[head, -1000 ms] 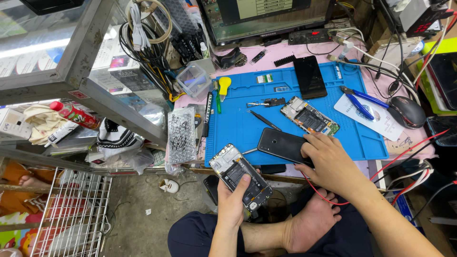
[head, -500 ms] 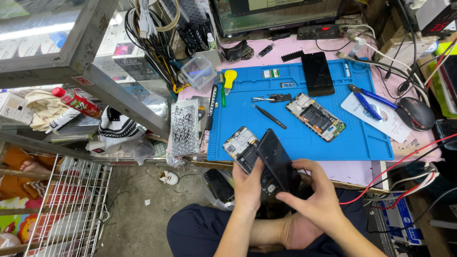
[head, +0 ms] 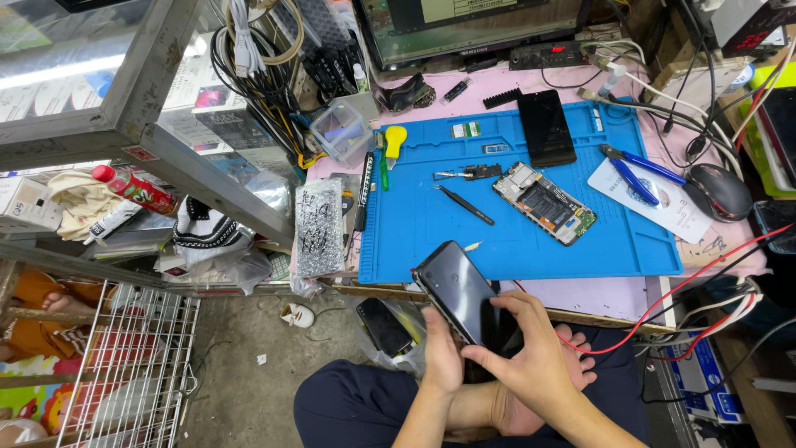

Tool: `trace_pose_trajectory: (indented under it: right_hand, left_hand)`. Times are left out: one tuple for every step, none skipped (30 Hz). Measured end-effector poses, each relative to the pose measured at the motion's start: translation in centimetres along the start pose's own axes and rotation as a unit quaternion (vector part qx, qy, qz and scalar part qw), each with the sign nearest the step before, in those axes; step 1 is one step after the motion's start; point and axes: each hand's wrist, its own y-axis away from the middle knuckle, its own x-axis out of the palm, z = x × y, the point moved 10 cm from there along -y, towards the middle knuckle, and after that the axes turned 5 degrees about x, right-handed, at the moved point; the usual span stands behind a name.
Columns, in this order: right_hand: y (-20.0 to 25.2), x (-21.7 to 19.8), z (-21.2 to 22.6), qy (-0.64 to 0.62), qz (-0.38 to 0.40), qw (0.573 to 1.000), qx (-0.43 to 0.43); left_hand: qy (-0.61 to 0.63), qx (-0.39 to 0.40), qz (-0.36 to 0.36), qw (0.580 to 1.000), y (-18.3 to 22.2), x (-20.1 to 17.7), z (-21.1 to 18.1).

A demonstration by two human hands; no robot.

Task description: The person disassembles a mobile phone by removing the screen, disconnecting internal ribbon cables, and separating the battery and internal components from the chassis.

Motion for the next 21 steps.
trace_pose_trajectory:
  right_hand:
    - [0.0, 0.1, -0.3, -0.005, 0.006, 1.0, 0.012]
    - [0.0, 0.2, -0.5, -0.011, 0.011, 1.0, 0.024]
    - [0.0, 0.0, -0.1, -0.003, 0.004, 1.0, 0.007]
    - [0.0, -0.2, 0.3, 0.004, -0.003, 1.0, -0.009]
    - [0.1, -0.4, 0.7, 0.011, -0.01, 1.0, -0.025]
    - [0.0, -0.5, 0.8, 0.006, -0.011, 1.0, -0.028]
    - [0.0, -0.6, 0.9, 0.001, -0.012, 0.999, -0.029]
    - [0.1, -0.8, 1.0, -0.004, -0.014, 0.999, -0.031]
    - [0.1, -0.8, 0.9, -0.001, -0.01, 1.0, -0.025]
    - [0.2, -0.8, 0.8, 0.001, -0.007, 1.0, -0.018]
    - [0.2, -0.7, 0.6, 0.003, -0.004, 1.0, -0.013]
    - [0.2, -0.6, 0.3, -0.018, 0.002, 1.0, -0.002]
    - [0.2, -0.5, -0.2, -0.039, 0.009, 0.999, 0.009]
    - [0.4, -0.4, -0.9, -0.059, 0.016, 0.998, 0.02]
    - [0.5, -0.3, -1.7, -0.107, 0.022, 0.993, 0.037]
    - [0.5, -0.1, -2.7, -0.154, 0.028, 0.986, 0.053]
    - [0.5, 0.1, -3.6, -0.202, 0.034, 0.976, 0.069]
    - [0.2, 0.1, -4.7, -0.247, 0.029, 0.965, 0.088]
    - [0.0, 0.0, -5.6, -0.291, 0.022, 0.951, 0.106]
    - [-0.1, -0.1, -6.3, -0.335, 0.015, 0.934, 0.124]
    - [-0.3, -0.6, -6.8, -0.359, -0.004, 0.924, 0.135]
  left_hand:
    - [-0.095, 0.026, 0.02, 0.995, 0.2, 0.3, -0.9]
    - [-0.189, 0.053, 0.04, 0.98, 0.3, 0.7, -1.8]
    - [-0.198, 0.046, 0.043, 0.978, 0.2, 0.9, -1.9]
    - [-0.207, 0.04, 0.046, 0.976, 0.1, 1.1, -2.0]
    - [-0.216, 0.033, 0.049, 0.975, 0.1, 1.2, -2.1]
    - [-0.201, 0.028, 0.049, 0.978, 0.0, 1.2, -2.2]
    - [-0.185, 0.023, 0.05, 0.981, -0.1, 1.1, -2.1]
    - [-0.169, 0.017, 0.05, 0.984, -0.2, 1.1, -2.1]
    - [-0.164, 0.012, 0.053, 0.985, -0.2, 1.0, -2.0]
    - [-0.159, 0.007, 0.056, 0.986, -0.1, 1.0, -1.9]
    - [-0.154, 0.003, 0.059, 0.986, -0.1, 1.0, -1.8]
    - [-0.154, 0.006, 0.066, 0.986, -0.1, 1.0, -1.9]
    - [-0.153, 0.009, 0.072, 0.986, 0.1, 0.9, -2.0]
    - [-0.153, 0.011, 0.078, 0.985, 0.3, 0.9, -2.0]
    - [-0.106, -0.016, 0.063, 0.992, 0.2, 0.5, -1.4]
    - [-0.06, -0.043, 0.048, 0.996, -0.1, 0.3, -0.7]
    - [-0.013, -0.07, 0.033, 0.997, -0.2, 0.1, 0.0]
    - [-0.043, -0.051, 0.022, 0.998, -0.4, 0.0, -0.2]
    - [-0.073, -0.033, 0.013, 0.997, -1.0, -0.1, -0.4]
    - [-0.103, -0.014, 0.004, 0.995, -1.5, -0.1, -0.7]
    - [-0.11, -0.015, 0.01, 0.994, -1.9, 0.1, -0.9]
